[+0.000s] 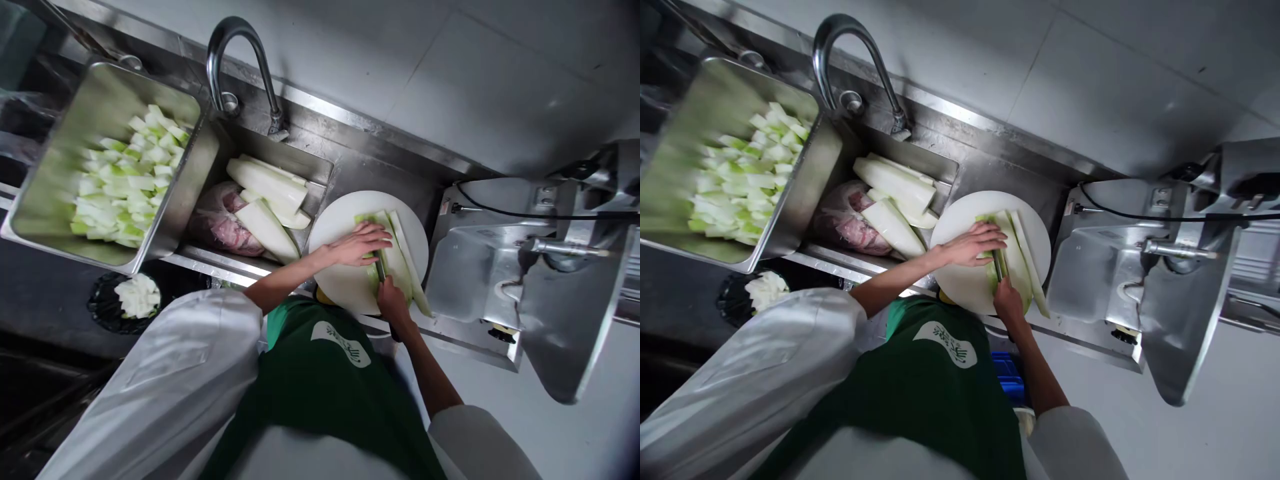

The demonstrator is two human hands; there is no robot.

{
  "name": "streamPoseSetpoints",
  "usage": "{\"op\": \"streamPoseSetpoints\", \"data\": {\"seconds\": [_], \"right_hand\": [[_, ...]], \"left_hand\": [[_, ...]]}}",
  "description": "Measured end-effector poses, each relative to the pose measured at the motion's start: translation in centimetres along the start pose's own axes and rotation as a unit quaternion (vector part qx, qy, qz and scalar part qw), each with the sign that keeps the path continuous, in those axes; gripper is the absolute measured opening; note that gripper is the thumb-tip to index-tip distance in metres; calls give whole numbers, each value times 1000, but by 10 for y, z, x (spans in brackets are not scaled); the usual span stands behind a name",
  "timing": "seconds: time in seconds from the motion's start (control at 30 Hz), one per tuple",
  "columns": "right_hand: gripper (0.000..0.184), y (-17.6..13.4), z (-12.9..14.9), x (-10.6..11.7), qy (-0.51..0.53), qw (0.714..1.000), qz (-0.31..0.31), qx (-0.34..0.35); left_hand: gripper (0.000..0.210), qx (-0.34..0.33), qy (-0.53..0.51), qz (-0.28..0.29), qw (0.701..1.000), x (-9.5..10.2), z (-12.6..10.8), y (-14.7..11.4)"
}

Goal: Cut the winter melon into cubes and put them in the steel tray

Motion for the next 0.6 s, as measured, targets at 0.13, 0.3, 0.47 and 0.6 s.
{"op": "streamPoseSetpoints", "data": {"seconds": [0.13, 0.3, 0.47, 0.6], "right_hand": [[29, 4, -5, 7, 6, 1000, -16, 17], [31, 14, -14, 3, 23, 999, -39, 13], [30, 30, -22, 5, 46, 997, -39, 41], [29, 35, -27, 12, 37, 998, -14, 44]], "left_hand": [[24, -81, -41, 127, 988, -37, 13, 37], [30, -52, -36, 212, 975, -78, 43, 56], [28, -42, 6, 290, 956, -93, 50, 67], [30, -10, 0, 303, 953, -104, 59, 74]]}}
Point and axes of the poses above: each hand's wrist, its own y-axis towards the middle knuckle, its own x-axis out of the back of the hand, z = x × y, the point moved 9 cm from there along y, towards the middle knuckle, and after that the axes turned 13 degrees about -x, right-handed, at the moved point
